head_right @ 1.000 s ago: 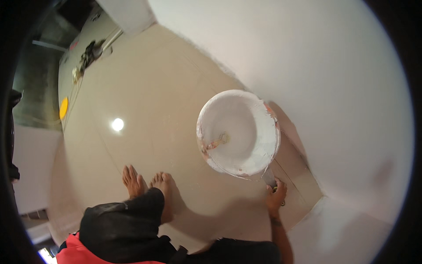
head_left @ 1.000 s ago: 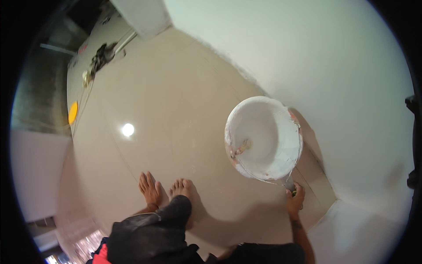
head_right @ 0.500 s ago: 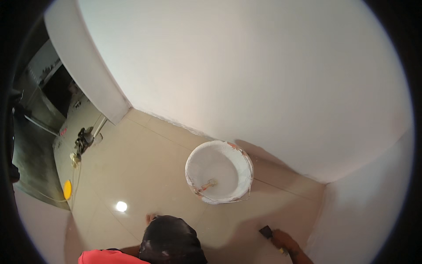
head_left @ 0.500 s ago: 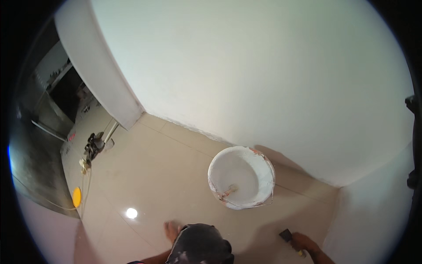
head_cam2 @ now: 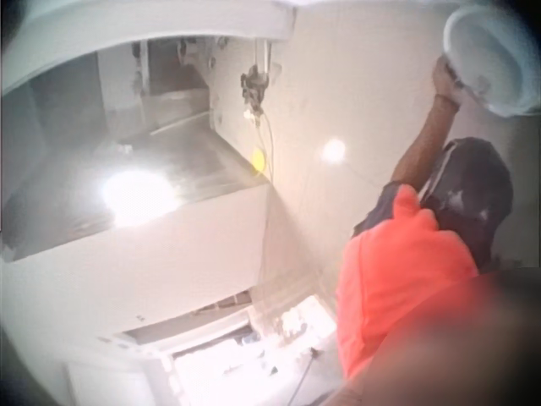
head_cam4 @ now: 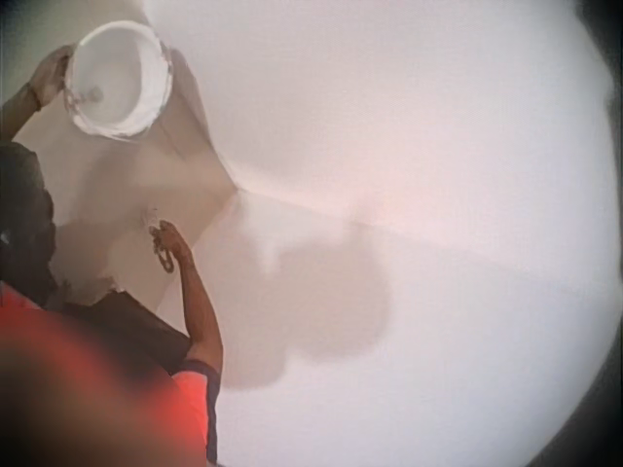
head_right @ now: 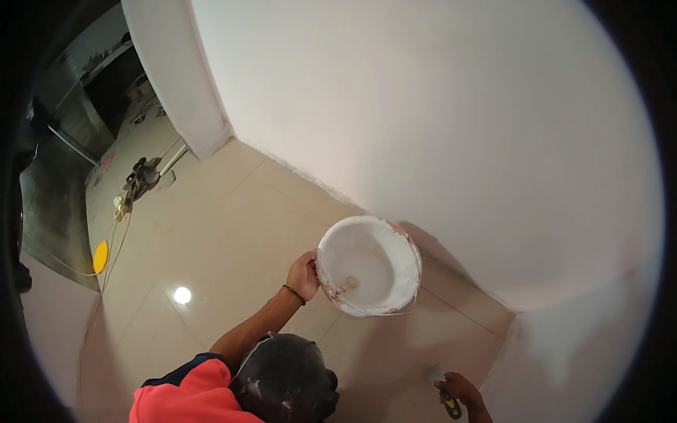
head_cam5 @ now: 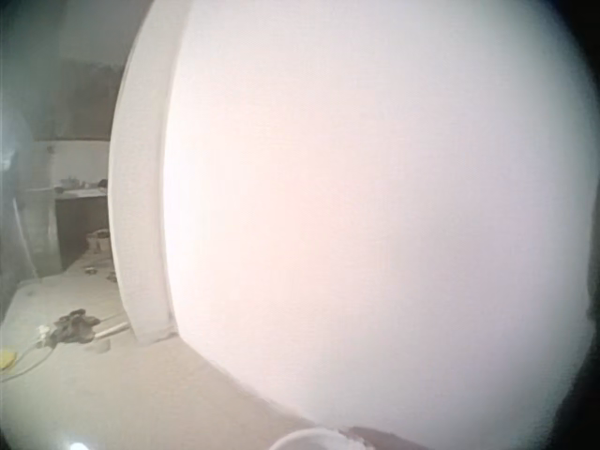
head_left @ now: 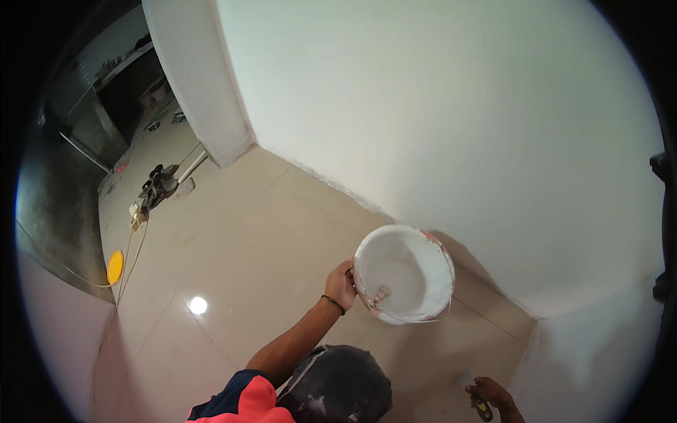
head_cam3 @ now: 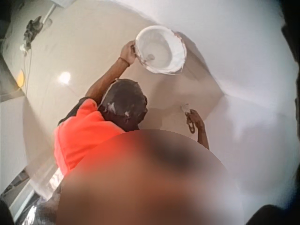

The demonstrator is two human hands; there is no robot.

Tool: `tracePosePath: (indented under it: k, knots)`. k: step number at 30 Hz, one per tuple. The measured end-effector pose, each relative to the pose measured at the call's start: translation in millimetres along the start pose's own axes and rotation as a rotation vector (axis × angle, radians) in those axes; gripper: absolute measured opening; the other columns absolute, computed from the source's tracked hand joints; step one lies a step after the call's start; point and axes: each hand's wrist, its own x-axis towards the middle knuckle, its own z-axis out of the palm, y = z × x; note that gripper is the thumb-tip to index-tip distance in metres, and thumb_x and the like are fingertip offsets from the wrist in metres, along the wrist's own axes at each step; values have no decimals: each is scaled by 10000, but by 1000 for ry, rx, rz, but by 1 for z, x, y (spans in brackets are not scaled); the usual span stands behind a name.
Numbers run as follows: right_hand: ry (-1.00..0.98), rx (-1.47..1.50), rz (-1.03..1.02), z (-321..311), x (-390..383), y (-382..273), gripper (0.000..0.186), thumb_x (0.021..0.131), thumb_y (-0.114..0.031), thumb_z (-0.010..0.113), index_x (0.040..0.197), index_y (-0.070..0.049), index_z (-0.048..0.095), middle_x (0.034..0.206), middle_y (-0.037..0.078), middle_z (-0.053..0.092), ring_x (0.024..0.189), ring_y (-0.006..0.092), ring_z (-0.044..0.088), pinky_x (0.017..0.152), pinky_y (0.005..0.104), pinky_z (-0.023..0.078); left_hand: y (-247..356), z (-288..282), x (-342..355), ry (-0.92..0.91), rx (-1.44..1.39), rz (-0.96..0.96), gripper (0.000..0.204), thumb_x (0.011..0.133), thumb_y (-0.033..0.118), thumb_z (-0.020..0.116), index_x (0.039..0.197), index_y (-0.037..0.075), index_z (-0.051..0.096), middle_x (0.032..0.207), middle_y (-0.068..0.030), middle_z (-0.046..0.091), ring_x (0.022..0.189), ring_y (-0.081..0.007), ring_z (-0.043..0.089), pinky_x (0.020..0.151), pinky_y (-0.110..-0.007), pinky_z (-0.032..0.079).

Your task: The person retrieves a bucket and trowel, then kneels to apply plaster along the base of a wall. They scrape the trowel on a ledge, return to the room, and continue smoothing the plaster at the wall-floor junction.

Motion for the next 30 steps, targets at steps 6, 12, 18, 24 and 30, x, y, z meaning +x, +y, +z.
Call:
tracePosePath:
  k: [6, 12, 18, 24, 30]
  knots:
    - [-166, -45, -54, -3, -23, 0, 296, 958, -232, 705, 1037, 36, 607, 843, 109, 670, 661, 174, 675, 601, 316, 554, 7, -43, 12, 8, -119, 29, 327, 942, 272, 568, 1166, 50, 651, 1221, -121, 684, 1172, -303, 609, 1055, -538, 478]
    - [-157, 90, -22, -4, -37, 2, 383, 952, -227, 717, 1202, 44, 615, 899, 104, 703, 699, 169, 686, 635, 321, 580, 82, -104, -34, 45, -24, 144, 358, 967, 331, 533, 1171, 73, 672, 1164, -98, 709, 1156, -273, 633, 1057, -460, 479]
    - [-224, -25, -29, -9, -46, -14, 376, 973, -233, 690, 1251, 9, 614, 924, 101, 717, 721, 155, 685, 667, 303, 594, 166, -177, -69, 352, 1, 276, 597, 961, 461, 531, 1309, -19, 603, 1319, -180, 650, 1246, -373, 584, 1131, -492, 412]
    - [-197, 20, -47, -40, -30, -39, 425, 1001, -227, 636, 1375, -30, 596, 912, 80, 693, 678, 130, 644, 623, 292, 571, 205, -283, -91, 567, -10, 415, 615, 954, 518, 538, 1255, -13, 616, 1318, -194, 648, 1242, -379, 589, 1100, -502, 434]
    - [149, -47, -195, -50, -17, -108, 443, 1018, -231, 592, 1438, -89, 571, 937, 71, 638, 631, 142, 590, 604, 317, 556, 181, -404, -140, 585, 157, 424, 625, 976, 546, 550, 1305, 17, 599, 1320, -195, 640, 1189, -358, 607, 1033, -535, 469]
